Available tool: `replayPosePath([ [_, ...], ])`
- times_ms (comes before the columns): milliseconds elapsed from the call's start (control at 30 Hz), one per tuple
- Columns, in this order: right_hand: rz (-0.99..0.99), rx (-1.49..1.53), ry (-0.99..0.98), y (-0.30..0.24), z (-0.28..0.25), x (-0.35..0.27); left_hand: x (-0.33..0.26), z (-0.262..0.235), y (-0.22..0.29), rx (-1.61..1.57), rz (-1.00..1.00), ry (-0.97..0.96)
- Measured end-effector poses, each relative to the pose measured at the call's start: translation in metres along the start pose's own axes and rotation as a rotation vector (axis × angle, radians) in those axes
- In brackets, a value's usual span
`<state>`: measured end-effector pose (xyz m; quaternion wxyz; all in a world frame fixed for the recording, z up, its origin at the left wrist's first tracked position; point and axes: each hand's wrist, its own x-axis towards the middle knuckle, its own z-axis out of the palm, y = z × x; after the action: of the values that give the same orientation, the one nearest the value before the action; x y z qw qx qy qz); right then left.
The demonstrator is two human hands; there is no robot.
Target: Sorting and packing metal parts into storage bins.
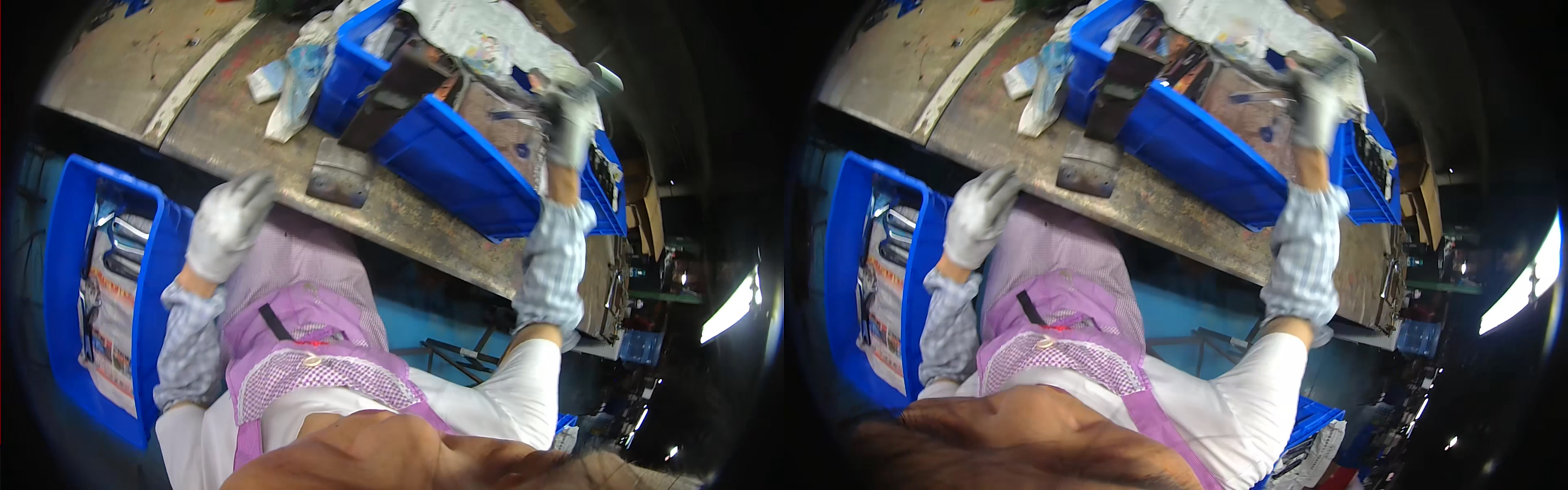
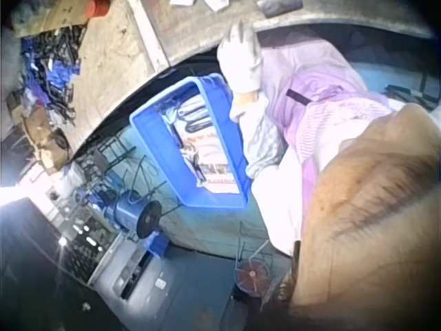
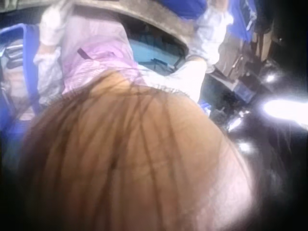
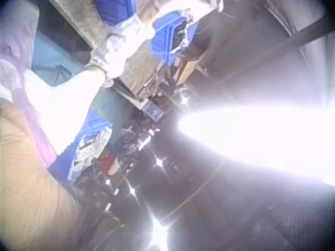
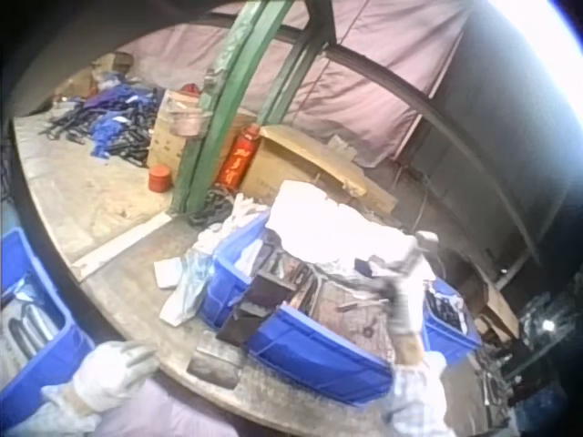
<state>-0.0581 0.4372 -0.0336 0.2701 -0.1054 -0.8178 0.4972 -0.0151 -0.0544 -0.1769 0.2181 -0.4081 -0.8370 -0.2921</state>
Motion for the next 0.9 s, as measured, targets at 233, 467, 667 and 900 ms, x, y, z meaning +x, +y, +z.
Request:
replayPosePath([
  [233, 0.246, 0.429, -0.247, -0.052, 0.102, -0.206, -0.016, 0.072, 0.062, -0.859, -0.401, 0.056],
  [467, 0.233, -0.068, -0.252, 0.012, 0.183, -0.215, -0.009, 0.109, 0.052, -1.312, -0.938, -0.003],
  [667, 0.299, -0.015, -0.255, -0.016, 0.204, -0.185, -0.021, 0.092, 0.024, -0.817, -1.113, 0.094],
  [900, -0.178, -0.124, -0.298, 0.043, 0.200, -0.182, 0.009, 0.116, 0.009, -0.125, -0.498, 0.085],
])
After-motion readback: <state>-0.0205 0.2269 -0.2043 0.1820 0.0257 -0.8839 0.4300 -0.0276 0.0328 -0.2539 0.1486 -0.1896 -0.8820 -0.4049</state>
